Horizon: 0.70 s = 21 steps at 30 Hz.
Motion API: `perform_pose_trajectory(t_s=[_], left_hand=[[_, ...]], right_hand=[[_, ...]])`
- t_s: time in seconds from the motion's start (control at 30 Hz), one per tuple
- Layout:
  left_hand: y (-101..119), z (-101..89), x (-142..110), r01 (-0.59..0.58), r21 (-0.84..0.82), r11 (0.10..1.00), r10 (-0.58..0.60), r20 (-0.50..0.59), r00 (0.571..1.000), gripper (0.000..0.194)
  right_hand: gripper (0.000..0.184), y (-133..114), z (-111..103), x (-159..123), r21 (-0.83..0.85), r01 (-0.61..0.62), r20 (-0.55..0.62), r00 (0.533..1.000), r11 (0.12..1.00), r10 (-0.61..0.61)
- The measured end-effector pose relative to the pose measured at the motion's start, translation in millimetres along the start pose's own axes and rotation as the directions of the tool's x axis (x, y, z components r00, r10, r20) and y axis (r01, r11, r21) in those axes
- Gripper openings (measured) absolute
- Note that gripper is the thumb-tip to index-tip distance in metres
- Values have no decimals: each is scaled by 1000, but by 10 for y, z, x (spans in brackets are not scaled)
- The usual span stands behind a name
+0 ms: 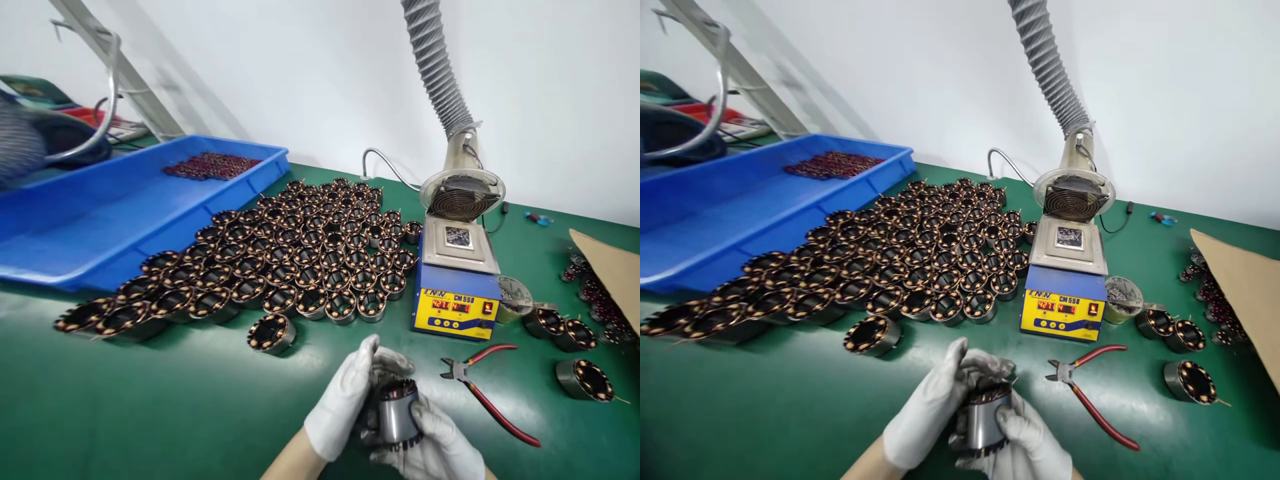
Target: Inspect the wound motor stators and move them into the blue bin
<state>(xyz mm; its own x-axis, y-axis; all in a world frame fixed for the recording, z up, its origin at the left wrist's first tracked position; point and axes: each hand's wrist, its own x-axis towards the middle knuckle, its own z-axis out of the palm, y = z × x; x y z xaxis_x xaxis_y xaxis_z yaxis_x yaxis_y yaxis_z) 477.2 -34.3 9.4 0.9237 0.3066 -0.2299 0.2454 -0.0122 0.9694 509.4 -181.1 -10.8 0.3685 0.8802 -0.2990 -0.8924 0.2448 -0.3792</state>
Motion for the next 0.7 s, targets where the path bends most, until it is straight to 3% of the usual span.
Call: perform_pose_trajectory(t_s=[0.07,0.13,0.2,0.27,0.37,0.43,0.5,0.6,0.7], left_hand=[[36,-14,-33,37,-94,995,-15,231,973,43],[81,-14,-58,162,-173,972,-69,446,892,45],[121,-2,-60,246,-188,951,-122,503,856,44],[143,23,-39,202,-154,967,-111,456,883,34],[137,95,5,-7,-69,998,32,362,932,24],[111,165,19,-53,-76,996,71,258,963,19],[73,235,22,15,-180,984,6,117,993,16],[2,270,41,123,-470,874,-149,-18,989,25],[-68,189,92,45,-709,704,-187,-124,974,39]], right_hand=[[42,14,-43,-10,54,-15,-13,1000,998,16],[45,20,-84,-25,88,-44,-11,999,995,46],[47,21,-105,-42,76,-76,14,997,994,75],[44,25,-100,-49,58,-71,29,997,996,70],[34,52,-70,-30,65,-9,5,1000,998,9],[29,78,-56,-4,63,26,-25,999,998,-24],[27,96,-49,14,47,43,-45,998,998,-41],[30,76,-42,3,11,40,-40,998,999,-39],[40,22,-38,-35,50,-8,8,1000,999,8]])
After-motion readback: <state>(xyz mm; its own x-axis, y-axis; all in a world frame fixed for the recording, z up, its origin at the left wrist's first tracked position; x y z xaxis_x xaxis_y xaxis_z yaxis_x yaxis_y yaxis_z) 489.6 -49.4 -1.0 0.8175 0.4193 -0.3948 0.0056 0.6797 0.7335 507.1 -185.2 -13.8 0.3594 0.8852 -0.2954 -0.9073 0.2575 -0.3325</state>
